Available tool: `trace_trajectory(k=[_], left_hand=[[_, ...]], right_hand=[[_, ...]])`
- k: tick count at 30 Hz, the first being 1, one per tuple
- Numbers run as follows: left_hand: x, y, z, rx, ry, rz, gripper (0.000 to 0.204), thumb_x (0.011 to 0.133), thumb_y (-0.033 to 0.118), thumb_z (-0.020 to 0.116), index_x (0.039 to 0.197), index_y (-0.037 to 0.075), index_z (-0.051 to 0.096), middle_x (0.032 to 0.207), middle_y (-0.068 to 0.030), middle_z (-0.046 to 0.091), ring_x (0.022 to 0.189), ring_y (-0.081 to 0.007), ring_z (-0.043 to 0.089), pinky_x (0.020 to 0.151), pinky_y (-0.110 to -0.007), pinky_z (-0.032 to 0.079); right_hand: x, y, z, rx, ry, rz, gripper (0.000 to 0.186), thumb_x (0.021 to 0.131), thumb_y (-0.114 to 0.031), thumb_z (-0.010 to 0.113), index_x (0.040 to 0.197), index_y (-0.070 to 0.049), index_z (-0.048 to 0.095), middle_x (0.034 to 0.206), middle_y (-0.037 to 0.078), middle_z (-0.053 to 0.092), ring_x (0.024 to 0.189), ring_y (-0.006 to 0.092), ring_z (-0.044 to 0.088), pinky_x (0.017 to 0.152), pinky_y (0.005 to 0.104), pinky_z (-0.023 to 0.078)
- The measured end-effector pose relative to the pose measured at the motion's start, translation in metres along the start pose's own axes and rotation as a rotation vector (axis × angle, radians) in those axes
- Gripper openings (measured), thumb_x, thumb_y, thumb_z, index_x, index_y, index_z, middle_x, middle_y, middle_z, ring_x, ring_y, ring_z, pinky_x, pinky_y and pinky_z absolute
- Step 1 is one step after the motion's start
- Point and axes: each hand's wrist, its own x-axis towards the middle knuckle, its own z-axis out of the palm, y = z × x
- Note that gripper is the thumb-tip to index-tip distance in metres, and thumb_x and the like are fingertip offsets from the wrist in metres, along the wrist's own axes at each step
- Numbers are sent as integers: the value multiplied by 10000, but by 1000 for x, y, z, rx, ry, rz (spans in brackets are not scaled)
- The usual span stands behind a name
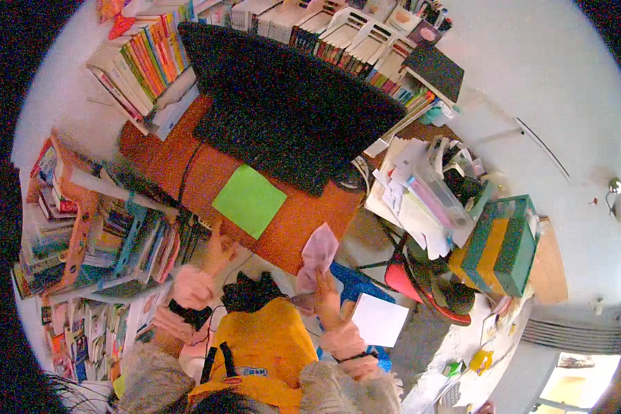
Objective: Organizing books and folders on a cluttered desk and shelf.
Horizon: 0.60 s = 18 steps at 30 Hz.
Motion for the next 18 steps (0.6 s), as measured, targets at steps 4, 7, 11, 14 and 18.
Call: trace_trajectory(k=[4,7,11,14,18], left_hand=[[-36,15,-37,-64,-179,-78,485,813,-32,535,1262,35,367,822,-99,580,575,-136,574,509,-261,502],[-66,-18,-87,-169,-136,-133,392,837,1,515,1214,27,411,815,-94,591,574,-127,575,507,-251,499],[-121,-18,-150,-83,-76,-184,340,846,30,517,1179,35,449,812,-104,599,604,-130,585,518,-257,502],[-166,-56,-178,-175,-34,-189,322,848,53,529,1163,33,465,829,-104,614,661,-147,601,549,-265,506],[-209,-110,-194,-365,30,-229,353,858,116,552,1187,30,458,872,-114,627,689,-173,612,604,-275,509]], right_hand=[[-27,-28,-36,970,-161,408,340,811,8,458,1137,-18,549,1099,210,563,1055,371,522,890,354,429],[-38,-61,-42,851,-43,409,180,864,-128,507,975,-12,589,904,192,617,852,358,598,728,381,474],[-63,-22,-37,-263,-46,178,287,906,-278,460,906,-27,598,795,205,613,727,379,589,611,424,451],[-65,-51,-32,-193,91,115,374,917,-324,427,799,-10,591,724,228,593,646,376,573,548,450,404],[-62,-72,-33,-112,149,142,396,923,-268,421,708,42,541,602,191,552,520,257,481,502,407,369]])
